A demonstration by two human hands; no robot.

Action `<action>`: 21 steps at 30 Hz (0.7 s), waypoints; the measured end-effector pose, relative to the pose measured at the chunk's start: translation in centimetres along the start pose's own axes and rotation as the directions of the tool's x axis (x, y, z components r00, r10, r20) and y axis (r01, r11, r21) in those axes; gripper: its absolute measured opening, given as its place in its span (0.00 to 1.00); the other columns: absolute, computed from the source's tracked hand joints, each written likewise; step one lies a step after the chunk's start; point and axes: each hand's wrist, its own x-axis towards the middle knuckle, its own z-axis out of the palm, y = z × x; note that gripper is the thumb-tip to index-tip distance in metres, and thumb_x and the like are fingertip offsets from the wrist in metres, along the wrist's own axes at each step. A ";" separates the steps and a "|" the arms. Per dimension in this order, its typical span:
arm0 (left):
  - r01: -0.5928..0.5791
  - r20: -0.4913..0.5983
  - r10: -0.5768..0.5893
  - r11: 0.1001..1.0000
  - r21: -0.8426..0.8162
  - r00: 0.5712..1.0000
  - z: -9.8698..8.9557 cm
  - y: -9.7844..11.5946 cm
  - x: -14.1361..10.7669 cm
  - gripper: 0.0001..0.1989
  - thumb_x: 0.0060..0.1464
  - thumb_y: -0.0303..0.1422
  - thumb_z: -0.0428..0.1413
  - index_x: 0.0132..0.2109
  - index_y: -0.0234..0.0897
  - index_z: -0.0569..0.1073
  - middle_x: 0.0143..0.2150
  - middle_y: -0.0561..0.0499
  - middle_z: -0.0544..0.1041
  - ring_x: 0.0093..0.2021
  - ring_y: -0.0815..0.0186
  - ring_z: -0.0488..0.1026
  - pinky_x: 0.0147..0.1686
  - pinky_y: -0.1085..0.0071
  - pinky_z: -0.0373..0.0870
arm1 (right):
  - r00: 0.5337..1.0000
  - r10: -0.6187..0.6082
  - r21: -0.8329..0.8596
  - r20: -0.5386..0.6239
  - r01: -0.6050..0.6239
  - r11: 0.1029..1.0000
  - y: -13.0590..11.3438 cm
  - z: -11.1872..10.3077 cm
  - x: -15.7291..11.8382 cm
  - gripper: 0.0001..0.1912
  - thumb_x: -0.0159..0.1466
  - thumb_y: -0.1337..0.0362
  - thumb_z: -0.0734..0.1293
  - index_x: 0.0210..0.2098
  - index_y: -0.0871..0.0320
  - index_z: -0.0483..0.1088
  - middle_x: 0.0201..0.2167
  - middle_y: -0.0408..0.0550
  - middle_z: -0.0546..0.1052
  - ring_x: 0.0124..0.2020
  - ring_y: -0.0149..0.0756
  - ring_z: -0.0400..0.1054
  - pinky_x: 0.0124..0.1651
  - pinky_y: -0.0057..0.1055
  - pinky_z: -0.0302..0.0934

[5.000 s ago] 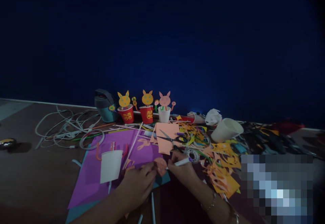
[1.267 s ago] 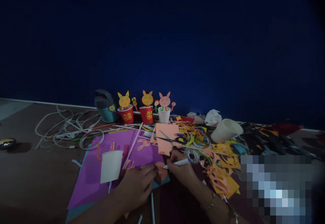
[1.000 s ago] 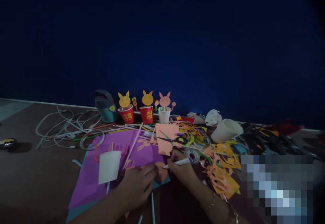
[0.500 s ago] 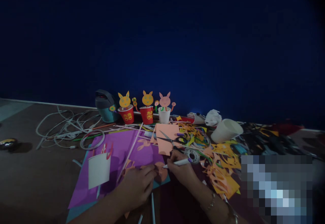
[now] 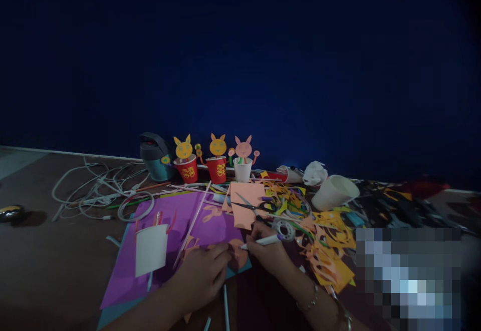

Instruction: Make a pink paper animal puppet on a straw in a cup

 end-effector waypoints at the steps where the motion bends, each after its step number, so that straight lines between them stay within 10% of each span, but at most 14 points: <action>1: -0.003 -0.005 0.003 1.000 -0.002 1.000 0.0 0.0 0.0 0.14 0.55 0.25 0.48 0.47 0.42 0.69 0.50 0.50 0.75 0.40 0.64 0.75 0.37 0.70 0.70 | 1.000 -0.002 -0.008 -0.005 0.002 1.000 0.0 0.0 0.0 0.09 0.50 0.66 0.62 0.19 0.55 0.55 0.15 0.35 0.57 0.20 0.27 0.49 0.22 0.25 0.44; 21: -0.022 -0.030 0.022 1.000 -0.014 0.999 0.3 -0.3 -0.1 0.14 0.55 0.25 0.48 0.47 0.41 0.70 0.49 0.49 0.75 0.40 0.63 0.75 0.37 0.70 0.71 | 0.996 -0.021 0.002 -0.085 0.021 1.000 0.2 0.4 0.1 0.09 0.50 0.65 0.61 0.18 0.54 0.54 0.15 0.36 0.56 0.20 0.28 0.50 0.22 0.25 0.45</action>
